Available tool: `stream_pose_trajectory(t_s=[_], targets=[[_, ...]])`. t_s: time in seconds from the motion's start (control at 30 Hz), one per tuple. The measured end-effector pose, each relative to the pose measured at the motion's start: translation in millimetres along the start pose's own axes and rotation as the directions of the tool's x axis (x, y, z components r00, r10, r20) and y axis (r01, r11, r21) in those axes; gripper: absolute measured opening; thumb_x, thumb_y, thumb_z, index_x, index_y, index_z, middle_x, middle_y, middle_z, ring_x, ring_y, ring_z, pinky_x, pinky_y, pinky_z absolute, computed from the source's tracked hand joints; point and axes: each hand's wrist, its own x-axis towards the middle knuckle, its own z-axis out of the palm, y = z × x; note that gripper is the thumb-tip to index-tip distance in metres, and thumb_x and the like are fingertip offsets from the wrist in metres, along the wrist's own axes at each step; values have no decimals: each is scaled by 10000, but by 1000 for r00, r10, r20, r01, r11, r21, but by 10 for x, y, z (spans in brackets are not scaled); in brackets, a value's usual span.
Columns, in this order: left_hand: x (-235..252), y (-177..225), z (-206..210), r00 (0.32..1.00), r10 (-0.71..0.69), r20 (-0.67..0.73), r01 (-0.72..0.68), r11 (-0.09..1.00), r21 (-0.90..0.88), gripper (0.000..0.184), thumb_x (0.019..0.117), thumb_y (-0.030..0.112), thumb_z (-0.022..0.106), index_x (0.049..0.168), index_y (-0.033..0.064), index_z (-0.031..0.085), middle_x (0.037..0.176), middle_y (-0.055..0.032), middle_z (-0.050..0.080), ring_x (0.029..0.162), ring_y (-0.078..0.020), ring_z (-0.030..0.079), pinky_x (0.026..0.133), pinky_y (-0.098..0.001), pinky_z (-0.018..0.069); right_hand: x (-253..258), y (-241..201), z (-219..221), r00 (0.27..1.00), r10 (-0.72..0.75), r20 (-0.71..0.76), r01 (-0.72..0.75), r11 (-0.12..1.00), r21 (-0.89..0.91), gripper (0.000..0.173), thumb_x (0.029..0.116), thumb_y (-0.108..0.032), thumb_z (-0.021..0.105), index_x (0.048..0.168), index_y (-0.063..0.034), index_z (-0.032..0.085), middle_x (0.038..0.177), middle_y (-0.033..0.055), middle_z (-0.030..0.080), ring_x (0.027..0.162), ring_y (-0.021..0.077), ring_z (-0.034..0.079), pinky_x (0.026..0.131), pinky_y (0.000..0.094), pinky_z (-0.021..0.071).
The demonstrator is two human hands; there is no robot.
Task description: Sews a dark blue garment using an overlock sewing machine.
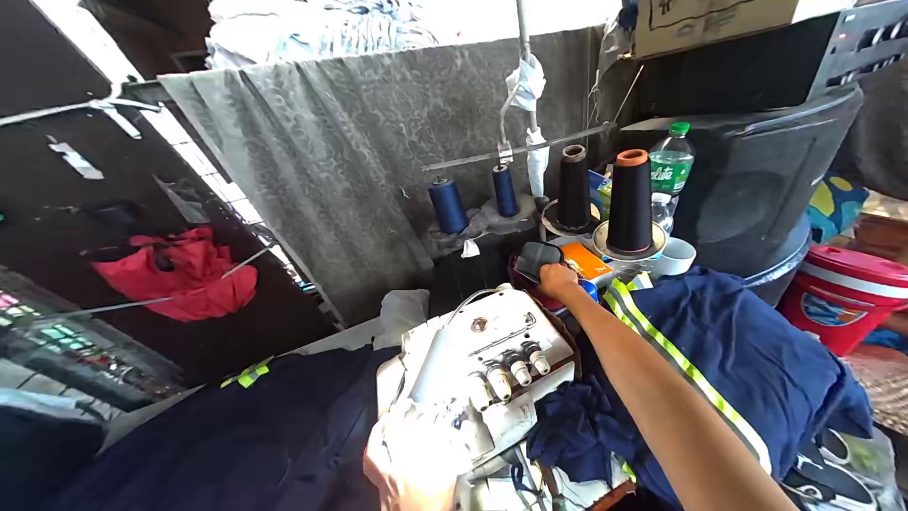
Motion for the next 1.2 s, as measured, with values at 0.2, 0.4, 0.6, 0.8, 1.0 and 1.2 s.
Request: stream_pose_trajectory(t_s=[0.2,0.4,0.6,0.8,1.0,1.2], targets=[[-118,-237,145,949,-92,301,122,989,-85,593,942,437,610,1340,-3,629,1434,-315,532,1403,-517,412,1165,-645,234,-89,127,-178,982,-103,-159,127,980,154,432,1058,-305,506,1254,59,633,1361,283,583,1289,430,564,1040,624,447],[-190,-298,197,887,-301,350,389,896,-215,894,839,388,770,1470,-131,406,1520,-437,310,1448,-573,291,1173,-618,280,-1004,540,-258,969,-110,-219,174,939,297,332,1000,-270,659,1035,57,708,1007,268,690,982,431,667,888,639,503],[-171,-308,201,883,-222,414,292,950,-114,776,913,451,666,1432,-98,489,1470,-388,442,1403,-544,400,1143,-642,320,-1801,1313,399,994,47,95,-66,976,205,382,992,-296,668,1140,54,695,1141,284,670,1105,442,634,968,643,468],[-295,-564,697,973,-226,39,226,911,-345,899,776,397,744,1459,-91,424,1492,-401,369,1396,-537,382,1158,-580,317,-1986,1364,461,970,87,-228,-12,950,311,285,979,-182,675,1135,54,706,1193,285,656,1162,445,617,1020,620,469],[-138,-432,372,966,-255,49,251,870,-424,474,863,230,703,1300,48,666,1426,-281,524,1369,-496,426,1111,-575,377,-1544,797,608,924,80,-373,258,589,766,259,952,40,480,1185,61,591,1000,116,606,717,125,605,665,289,545],[-103,-417,302,933,-333,137,359,828,-430,559,883,285,714,1377,43,617,1474,-276,490,1402,-446,423,1144,-515,375,-962,500,848,999,39,-37,19,395,918,443,1090,-391,470,1210,4,630,986,111,694,850,171,677,774,392,579]])
